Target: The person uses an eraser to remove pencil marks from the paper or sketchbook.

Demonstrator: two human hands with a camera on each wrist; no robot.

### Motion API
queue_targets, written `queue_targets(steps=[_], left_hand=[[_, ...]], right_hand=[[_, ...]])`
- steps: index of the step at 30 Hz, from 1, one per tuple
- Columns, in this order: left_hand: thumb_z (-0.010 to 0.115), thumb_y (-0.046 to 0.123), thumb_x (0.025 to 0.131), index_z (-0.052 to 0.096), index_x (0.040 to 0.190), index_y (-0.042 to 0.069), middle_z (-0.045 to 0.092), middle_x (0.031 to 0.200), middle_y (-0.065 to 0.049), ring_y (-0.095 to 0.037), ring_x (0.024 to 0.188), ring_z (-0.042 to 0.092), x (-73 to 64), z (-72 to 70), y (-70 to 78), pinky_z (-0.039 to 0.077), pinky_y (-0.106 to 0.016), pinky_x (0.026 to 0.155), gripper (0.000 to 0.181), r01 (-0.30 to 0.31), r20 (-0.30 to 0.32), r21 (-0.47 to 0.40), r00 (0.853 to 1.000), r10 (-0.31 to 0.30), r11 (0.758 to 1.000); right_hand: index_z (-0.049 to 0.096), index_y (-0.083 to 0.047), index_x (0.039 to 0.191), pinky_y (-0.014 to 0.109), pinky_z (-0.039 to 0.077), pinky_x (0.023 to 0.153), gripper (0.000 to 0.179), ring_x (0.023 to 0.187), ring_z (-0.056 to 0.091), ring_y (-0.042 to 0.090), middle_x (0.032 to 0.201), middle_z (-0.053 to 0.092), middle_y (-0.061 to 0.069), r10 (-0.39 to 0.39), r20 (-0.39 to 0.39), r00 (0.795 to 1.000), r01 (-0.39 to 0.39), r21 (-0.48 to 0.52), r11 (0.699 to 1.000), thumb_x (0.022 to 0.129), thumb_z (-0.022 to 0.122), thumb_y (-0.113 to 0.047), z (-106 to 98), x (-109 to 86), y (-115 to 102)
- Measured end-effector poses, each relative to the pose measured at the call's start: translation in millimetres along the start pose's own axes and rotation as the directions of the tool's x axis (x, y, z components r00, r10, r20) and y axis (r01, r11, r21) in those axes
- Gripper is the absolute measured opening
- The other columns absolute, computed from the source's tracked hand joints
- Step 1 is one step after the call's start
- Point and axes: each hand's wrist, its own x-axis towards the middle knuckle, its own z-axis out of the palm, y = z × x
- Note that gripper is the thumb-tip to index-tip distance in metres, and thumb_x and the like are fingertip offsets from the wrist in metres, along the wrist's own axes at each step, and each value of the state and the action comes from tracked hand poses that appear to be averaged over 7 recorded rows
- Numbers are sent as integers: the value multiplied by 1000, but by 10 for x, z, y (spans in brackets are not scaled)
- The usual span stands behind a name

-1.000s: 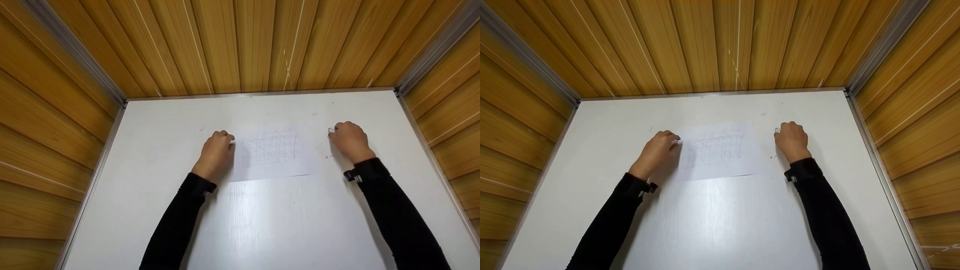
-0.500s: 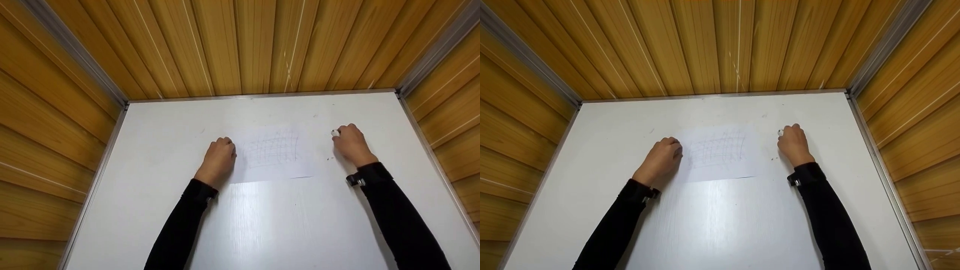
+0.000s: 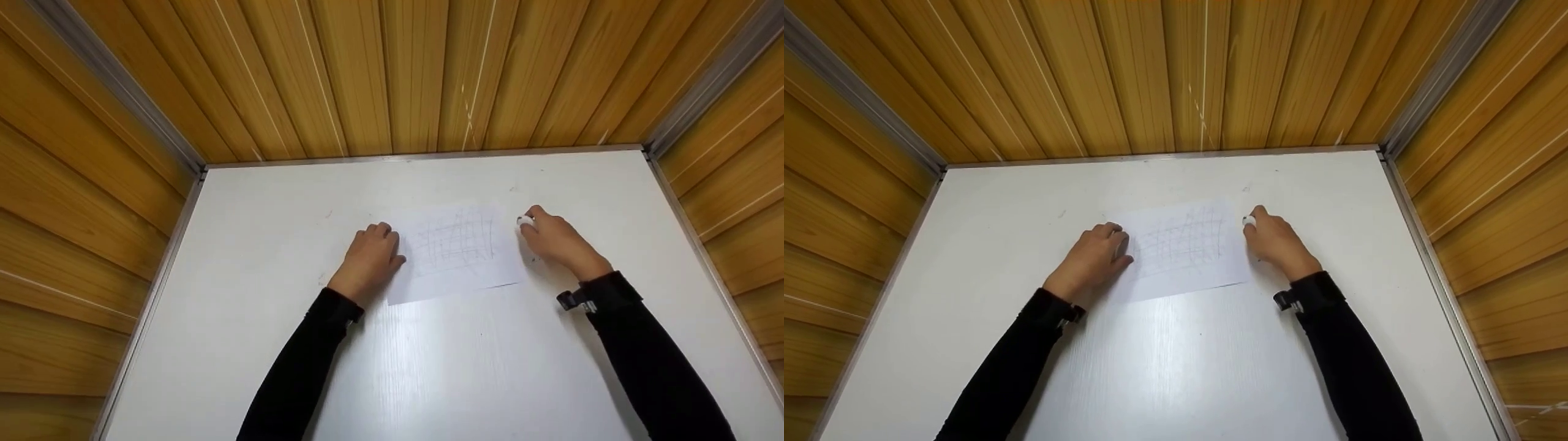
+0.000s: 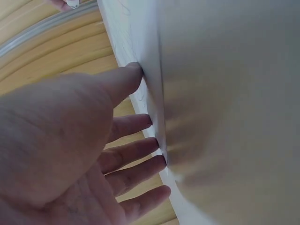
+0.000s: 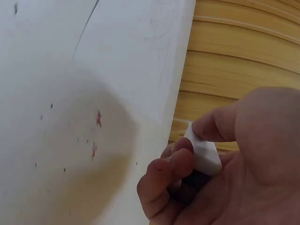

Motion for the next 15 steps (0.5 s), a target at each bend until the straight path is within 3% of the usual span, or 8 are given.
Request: queue_targets(steps=[4,8,11,15], left_hand=[[72,39,107,70,115,6,66,138,-16,-38,130,63,-87,8,89,52,-52,112,34,-14,10,-4,1000,14,1000],[74,45,105,69,132,4,62,155,-16,-36,148,57,-148,-43,93,46,-54,125,50,-26,32,6,999,26,1000],[75,51,103,65,143,2,57,163,-17,-35,156,50,-174,-49,106,39,-54,131,64,-21,44,-2,999,22,1000],[73,53,104,61,149,4,55,164,-17,-37,157,49,-214,-37,129,38,-55,131,68,-7,57,-27,998,9,1000]], right_hand=[[57,0,142,36,46,79,46,93,60,29,117,68,22,-19,18,1000,19,20,1000,115,42,-34,147,-135,-134],[61,2,138,38,48,81,45,93,61,29,119,71,24,-51,-7,999,51,8,999,116,43,-33,244,-221,-241],[60,6,137,39,48,77,45,85,59,29,107,71,24,-80,-37,996,79,-40,996,118,43,-31,276,-232,-329],[60,5,128,38,47,71,40,78,56,27,88,62,14,-99,-44,994,96,-76,993,119,44,-30,353,-190,-492]])
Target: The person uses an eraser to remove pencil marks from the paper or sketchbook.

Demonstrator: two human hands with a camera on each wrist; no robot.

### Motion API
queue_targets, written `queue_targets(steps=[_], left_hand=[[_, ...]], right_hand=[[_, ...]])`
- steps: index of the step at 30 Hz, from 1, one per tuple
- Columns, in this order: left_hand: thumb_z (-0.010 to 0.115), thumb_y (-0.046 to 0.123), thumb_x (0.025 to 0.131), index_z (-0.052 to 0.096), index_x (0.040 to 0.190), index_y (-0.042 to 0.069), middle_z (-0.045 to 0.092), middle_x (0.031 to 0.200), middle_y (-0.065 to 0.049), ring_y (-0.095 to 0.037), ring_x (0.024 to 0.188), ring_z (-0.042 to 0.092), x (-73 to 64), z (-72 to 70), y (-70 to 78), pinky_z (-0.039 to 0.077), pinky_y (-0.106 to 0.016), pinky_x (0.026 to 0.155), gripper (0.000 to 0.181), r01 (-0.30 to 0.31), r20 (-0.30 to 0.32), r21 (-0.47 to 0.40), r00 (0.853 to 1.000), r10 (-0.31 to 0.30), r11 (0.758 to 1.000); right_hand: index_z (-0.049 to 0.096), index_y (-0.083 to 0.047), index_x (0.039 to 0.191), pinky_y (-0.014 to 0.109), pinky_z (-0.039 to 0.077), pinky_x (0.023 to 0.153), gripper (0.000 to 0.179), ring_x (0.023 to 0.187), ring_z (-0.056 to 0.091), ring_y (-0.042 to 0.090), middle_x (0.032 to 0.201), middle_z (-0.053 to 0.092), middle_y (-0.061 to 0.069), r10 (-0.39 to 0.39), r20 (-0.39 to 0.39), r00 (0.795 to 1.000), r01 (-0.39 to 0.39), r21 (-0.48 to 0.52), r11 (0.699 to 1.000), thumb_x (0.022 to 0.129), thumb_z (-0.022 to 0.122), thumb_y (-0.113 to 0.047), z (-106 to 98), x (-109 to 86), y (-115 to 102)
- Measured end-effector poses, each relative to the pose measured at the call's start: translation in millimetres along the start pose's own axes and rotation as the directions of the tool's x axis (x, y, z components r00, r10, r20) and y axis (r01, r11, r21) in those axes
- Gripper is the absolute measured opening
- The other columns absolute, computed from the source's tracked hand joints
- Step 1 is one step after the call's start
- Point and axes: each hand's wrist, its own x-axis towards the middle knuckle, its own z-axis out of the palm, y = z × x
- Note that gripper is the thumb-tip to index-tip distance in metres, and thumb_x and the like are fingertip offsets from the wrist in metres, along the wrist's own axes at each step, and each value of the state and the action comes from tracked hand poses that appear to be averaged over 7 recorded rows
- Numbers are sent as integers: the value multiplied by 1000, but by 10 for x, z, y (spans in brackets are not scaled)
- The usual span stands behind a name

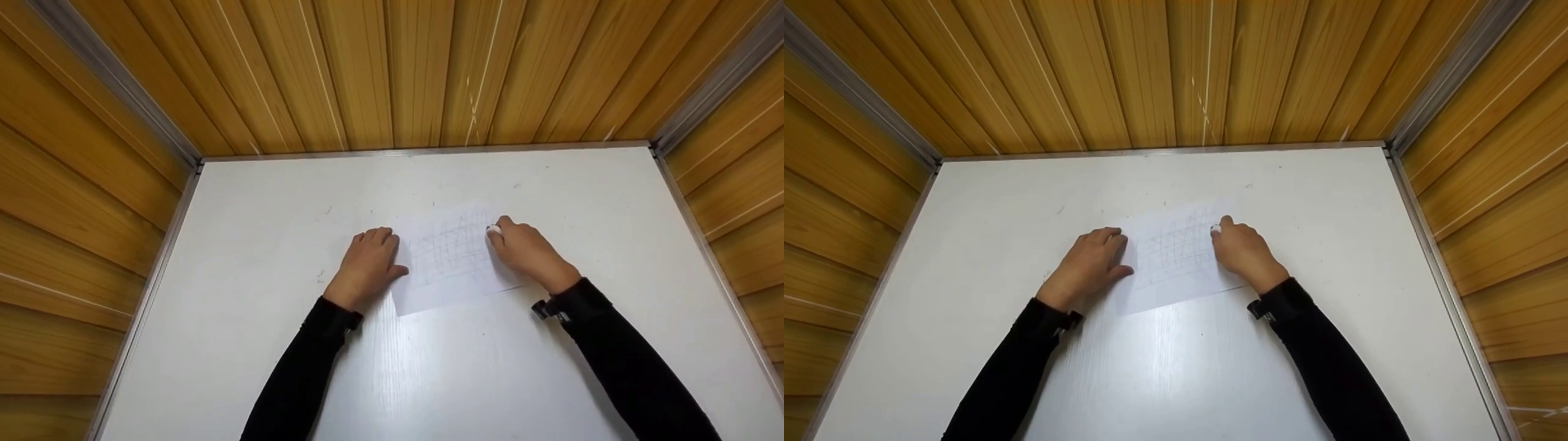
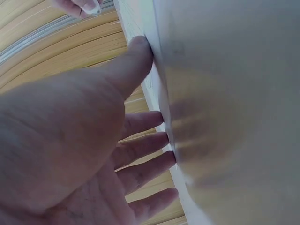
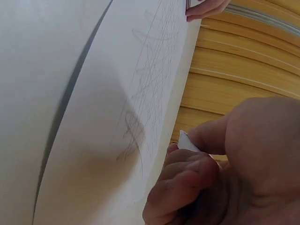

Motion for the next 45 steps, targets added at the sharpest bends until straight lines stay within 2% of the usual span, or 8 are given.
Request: queue_targets(steps=[5,9,13,20,25,32,41,45], left_hand=[[73,58,102,55,160,5,52,167,-17,-38,158,46,-18,-36,-17,35,-56,133,80,19,23,26,1000,-19,999],[75,59,100,56,158,2,53,166,-17,-37,158,47,-32,-65,-23,35,-56,133,84,13,6,55,1000,-13,998],[76,56,99,56,157,-2,52,168,-18,-38,160,46,-45,-72,-3,36,-56,134,85,1,-7,44,1000,-1,999],[76,56,100,54,160,0,50,171,-18,-37,161,44,-25,-80,71,34,-58,134,85,26,30,28,999,-27,999],[77,57,98,57,157,-1,53,167,-17,-38,158,48,4,-84,100,38,-58,131,85,34,24,67,999,-36,997],[78,57,98,57,156,-3,54,164,-18,-39,154,50,21,-50,157,41,-57,129,85,42,17,83,999,-43,996],[75,59,99,56,157,-1,52,166,-17,-38,157,48,16,-30,194,41,-56,129,86,58,43,113,997,-63,992],[75,59,100,56,157,-1,52,167,-17,-38,157,48,12,-29,196,41,-57,129,85,57,54,111,997,-64,992]], right_hand=[[66,3,119,44,54,77,39,82,61,28,90,66,14,-50,-40,998,49,-7,999,118,46,-31,172,186,-333],[67,1,111,51,58,81,39,86,64,32,93,70,19,-112,-61,992,109,-49,993,117,47,-32,343,378,-667],[68,1,106,53,59,81,38,87,68,36,95,72,22,-129,-63,990,124,-70,990,115,49,-31,511,567,-949],[71,3,106,57,62,83,36,95,74,44,101,76,25,-143,-47,989,136,-127,982,112,52,-28,714,743,-1163],[72,0,101,58,61,84,31,97,74,45,101,76,25,-124,-66,990,112,-160,981,107,55,-26,740,793,-1108],[73,1,101,58,59,87,32,100,71,44,103,75,25,-90,-72,993,82,-113,990,103,57,-26,622,810,-927],[73,8,126,60,57,103,47,117,70,47,125,73,31,52,-96,994,-54,-17,998,106,54,-30,283,771,-298],[73,10,125,61,57,101,48,114,70,48,125,73,34,117,-140,983,-117,4,993,106,53,-30,140,748,3]])
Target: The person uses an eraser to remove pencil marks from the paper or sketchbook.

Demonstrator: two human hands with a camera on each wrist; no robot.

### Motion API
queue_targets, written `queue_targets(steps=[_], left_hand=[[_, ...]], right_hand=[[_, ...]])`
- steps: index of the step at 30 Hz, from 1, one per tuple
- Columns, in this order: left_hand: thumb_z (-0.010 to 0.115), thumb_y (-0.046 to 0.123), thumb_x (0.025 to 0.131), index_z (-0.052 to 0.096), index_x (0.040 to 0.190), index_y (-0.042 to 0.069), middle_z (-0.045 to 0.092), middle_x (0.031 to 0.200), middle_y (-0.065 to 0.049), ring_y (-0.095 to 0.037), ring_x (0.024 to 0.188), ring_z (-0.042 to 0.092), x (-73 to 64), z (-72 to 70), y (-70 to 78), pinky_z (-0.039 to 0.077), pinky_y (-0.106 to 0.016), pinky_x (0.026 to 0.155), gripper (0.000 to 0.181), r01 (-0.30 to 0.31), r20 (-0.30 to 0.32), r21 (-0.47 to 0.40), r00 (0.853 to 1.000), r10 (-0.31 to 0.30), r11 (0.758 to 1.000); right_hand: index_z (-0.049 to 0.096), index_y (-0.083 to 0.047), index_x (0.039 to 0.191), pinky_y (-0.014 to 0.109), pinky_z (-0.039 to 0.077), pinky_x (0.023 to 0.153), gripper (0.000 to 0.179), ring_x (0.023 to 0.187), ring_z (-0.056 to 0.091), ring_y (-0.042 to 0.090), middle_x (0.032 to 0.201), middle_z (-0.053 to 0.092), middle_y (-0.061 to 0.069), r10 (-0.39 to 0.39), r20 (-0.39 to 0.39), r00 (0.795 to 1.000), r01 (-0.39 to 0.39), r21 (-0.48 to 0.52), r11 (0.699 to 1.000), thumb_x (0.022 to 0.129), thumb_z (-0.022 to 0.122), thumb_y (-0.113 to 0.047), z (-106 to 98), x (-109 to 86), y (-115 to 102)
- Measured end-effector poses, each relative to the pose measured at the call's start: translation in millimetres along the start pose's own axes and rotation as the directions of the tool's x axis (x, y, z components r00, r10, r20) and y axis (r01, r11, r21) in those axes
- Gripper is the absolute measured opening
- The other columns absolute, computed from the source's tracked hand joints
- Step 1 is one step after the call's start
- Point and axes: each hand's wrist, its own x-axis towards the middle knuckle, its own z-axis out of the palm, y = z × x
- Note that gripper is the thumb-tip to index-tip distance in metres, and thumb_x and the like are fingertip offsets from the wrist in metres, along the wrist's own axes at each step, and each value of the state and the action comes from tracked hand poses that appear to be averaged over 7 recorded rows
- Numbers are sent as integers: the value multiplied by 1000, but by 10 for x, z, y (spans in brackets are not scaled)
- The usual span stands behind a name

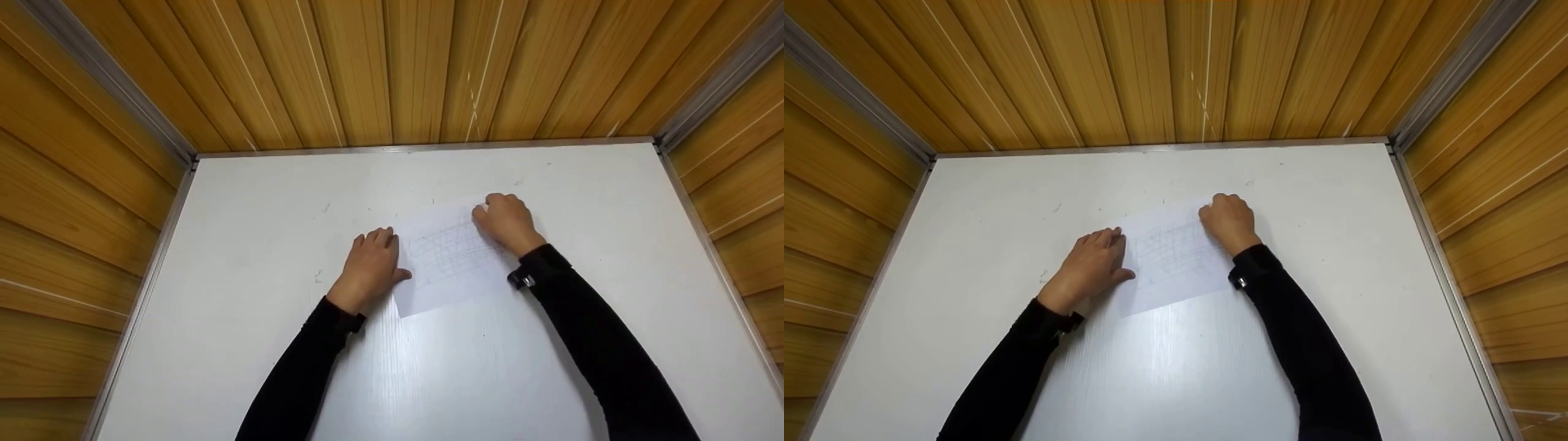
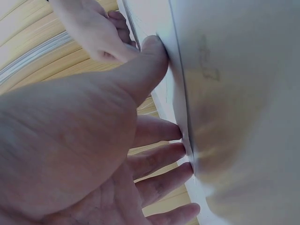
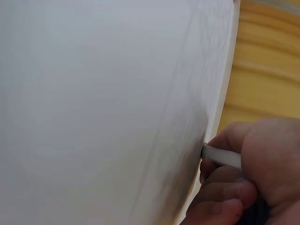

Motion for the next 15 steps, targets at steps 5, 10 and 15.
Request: queue_targets(steps=[5,10,15], left_hand=[[75,60,100,57,157,-2,52,167,-17,-38,157,49,21,-6,-2,41,-56,130,86,6,13,6,1000,-6,1000],[75,60,99,56,158,-2,52,168,-17,-38,158,48,34,2,16,40,-56,132,87,9,26,-5,1000,-9,1000],[76,60,98,57,158,-1,53,168,-17,-37,158,49,39,9,33,40,-58,131,87,17,16,-5,1000,-17,1000]], right_hand=[[72,9,106,57,57,86,42,94,65,38,108,73,31,27,8,1000,-27,-18,999,108,50,-27,-77,10,83],[70,11,111,54,59,82,43,94,67,39,106,70,30,22,49,999,-20,-39,999,113,44,-23,-67,-56,-93],[70,7,118,55,60,92,43,106,71,43,112,73,27,-48,115,992,51,-18,999,116,45,-29,75,-137,-411]])
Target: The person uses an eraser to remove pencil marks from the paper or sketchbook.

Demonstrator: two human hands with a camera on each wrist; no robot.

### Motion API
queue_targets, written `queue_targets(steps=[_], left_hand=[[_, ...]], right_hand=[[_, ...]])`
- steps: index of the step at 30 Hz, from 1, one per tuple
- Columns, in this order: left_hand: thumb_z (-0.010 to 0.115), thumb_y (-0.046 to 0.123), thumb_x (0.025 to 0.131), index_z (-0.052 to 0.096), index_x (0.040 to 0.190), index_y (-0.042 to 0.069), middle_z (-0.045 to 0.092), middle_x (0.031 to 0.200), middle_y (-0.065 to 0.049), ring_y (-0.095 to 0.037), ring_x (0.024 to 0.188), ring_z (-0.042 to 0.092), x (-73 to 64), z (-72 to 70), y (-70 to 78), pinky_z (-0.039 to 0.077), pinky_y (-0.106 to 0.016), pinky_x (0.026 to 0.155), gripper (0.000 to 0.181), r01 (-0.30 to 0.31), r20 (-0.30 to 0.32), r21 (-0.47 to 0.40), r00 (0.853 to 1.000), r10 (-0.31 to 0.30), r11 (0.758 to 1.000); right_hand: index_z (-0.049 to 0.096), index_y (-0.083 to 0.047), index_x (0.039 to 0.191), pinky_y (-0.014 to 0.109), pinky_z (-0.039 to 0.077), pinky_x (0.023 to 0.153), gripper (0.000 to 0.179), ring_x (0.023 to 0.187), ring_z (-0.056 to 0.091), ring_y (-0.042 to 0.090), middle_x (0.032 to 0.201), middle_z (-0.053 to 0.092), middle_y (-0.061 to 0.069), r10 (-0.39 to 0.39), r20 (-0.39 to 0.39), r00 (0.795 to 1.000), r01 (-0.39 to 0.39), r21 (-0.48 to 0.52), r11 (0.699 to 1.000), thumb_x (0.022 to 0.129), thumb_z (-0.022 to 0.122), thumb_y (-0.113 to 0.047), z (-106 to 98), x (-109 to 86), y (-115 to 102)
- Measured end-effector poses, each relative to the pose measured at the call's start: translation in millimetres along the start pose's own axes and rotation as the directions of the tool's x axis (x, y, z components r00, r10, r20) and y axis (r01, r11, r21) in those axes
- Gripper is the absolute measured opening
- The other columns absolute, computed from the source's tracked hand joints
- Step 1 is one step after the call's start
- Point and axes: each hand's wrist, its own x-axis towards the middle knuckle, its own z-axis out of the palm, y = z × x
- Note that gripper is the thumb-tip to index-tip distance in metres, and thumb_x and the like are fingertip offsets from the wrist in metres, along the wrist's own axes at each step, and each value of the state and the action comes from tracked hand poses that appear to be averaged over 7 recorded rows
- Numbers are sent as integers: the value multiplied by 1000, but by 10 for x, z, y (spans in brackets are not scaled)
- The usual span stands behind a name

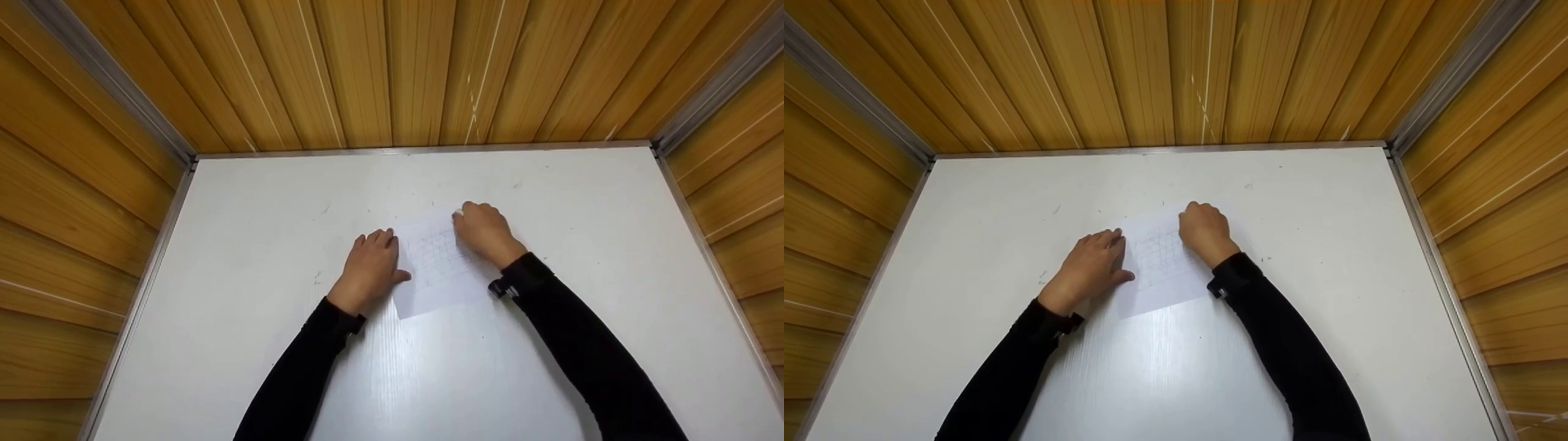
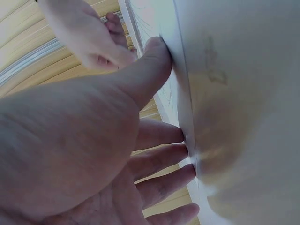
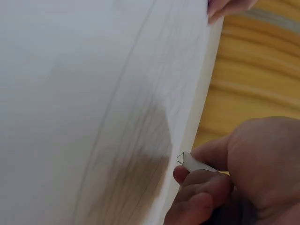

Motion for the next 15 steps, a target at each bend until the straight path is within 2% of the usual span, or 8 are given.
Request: queue_targets(steps=[3,5,10,13,15], left_hand=[[77,59,98,57,157,-1,54,167,-17,-38,157,49,5,-10,-5,41,-59,131,86,-5,-23,-3,1000,5,1000],[77,58,98,57,157,-1,54,167,-17,-38,157,50,-5,-12,-11,40,-60,131,86,-6,-37,-15,999,6,1000],[81,57,95,60,153,-1,57,162,-18,-39,153,53,-45,18,-30,43,-62,128,84,-28,-71,-39,997,25,999],[81,57,95,62,150,-2,59,159,-18,-39,150,55,-42,22,-38,45,-61,125,83,-46,-95,-27,995,43,999],[81,57,94,63,149,-2,59,158,-17,-39,149,56,-35,13,-42,46,-60,124,83,-43,-104,-18,994,41,999]], right_hand=[[72,4,120,56,58,102,42,117,70,44,118,74,26,-54,23,998,54,-25,998,116,50,-32,122,14,-260],[72,3,119,56,57,105,42,119,69,44,119,74,25,-87,34,996,88,-41,995,115,52,-33,218,29,-432],[72,4,104,55,61,94,35,107,72,44,108,76,26,-156,30,987,159,-100,982,111,56,-27,443,85,-718],[71,3,91,57,61,88,30,98,72,42,100,76,24,-153,-19,988,149,-129,980,104,59,-22,509,150,-754],[72,2,88,58,60,88,29,98,72,42,100,76,24,-142,-37,989,137,-120,983,100,61,-22,509,187,-761]])
